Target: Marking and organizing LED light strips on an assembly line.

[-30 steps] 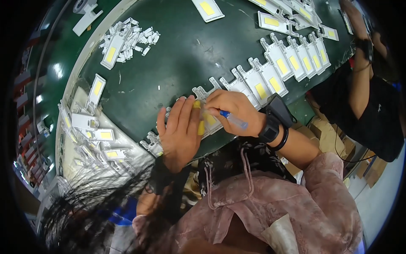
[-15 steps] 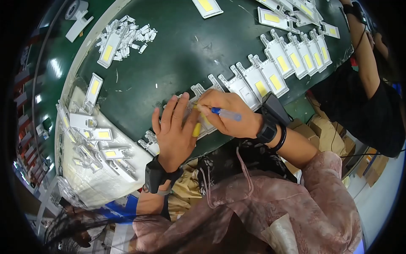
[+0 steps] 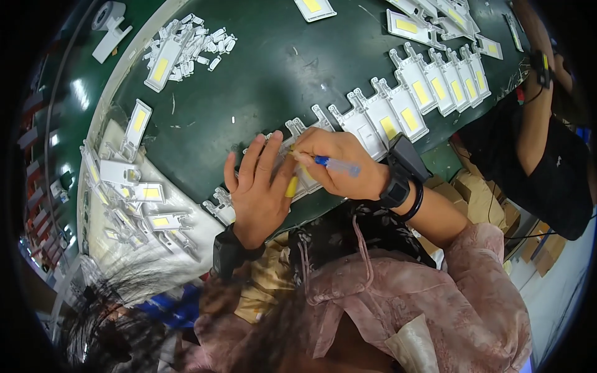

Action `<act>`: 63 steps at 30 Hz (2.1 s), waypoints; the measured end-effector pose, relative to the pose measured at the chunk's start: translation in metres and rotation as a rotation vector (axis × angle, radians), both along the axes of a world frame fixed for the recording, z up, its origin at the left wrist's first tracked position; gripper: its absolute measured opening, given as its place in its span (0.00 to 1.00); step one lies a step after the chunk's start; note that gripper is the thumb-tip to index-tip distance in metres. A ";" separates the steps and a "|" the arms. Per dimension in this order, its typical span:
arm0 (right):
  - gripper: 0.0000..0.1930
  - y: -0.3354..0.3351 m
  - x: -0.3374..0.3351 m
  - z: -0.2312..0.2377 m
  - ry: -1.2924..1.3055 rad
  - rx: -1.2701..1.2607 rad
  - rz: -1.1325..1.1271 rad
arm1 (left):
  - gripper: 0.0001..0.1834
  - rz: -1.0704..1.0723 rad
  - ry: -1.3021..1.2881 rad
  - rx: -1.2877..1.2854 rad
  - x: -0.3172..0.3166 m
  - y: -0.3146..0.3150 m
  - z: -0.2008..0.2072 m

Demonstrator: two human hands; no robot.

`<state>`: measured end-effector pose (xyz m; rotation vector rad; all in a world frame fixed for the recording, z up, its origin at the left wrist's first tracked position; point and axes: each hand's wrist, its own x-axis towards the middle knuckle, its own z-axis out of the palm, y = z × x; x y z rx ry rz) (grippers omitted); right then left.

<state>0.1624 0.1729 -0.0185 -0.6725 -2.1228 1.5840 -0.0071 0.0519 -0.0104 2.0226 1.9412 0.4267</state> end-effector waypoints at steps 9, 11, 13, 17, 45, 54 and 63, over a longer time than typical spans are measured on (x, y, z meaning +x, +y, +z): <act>0.03 -0.002 -0.004 0.000 -0.002 0.029 -0.011 | 0.24 -0.010 -0.030 -0.056 0.001 0.002 0.006; 0.04 -0.003 -0.005 -0.004 0.009 0.023 -0.048 | 0.25 -0.010 -0.018 -0.028 0.001 0.002 0.003; 0.04 -0.004 -0.005 -0.003 0.015 0.011 -0.089 | 0.25 -0.011 -0.021 -0.025 0.000 0.002 0.002; 0.02 -0.004 -0.002 0.001 -0.003 -0.067 -0.068 | 0.26 -0.019 -0.020 -0.019 -0.002 0.002 0.004; 0.08 -0.002 0.000 -0.016 0.105 -0.133 -0.017 | 0.09 0.138 0.303 0.430 -0.087 0.136 -0.048; 0.05 -0.010 0.002 -0.029 0.095 -0.198 0.021 | 0.14 0.042 0.082 0.314 -0.095 0.096 -0.025; 0.03 0.007 0.003 -0.004 0.013 -0.052 -0.066 | 0.14 0.227 -0.071 0.344 -0.100 0.077 -0.012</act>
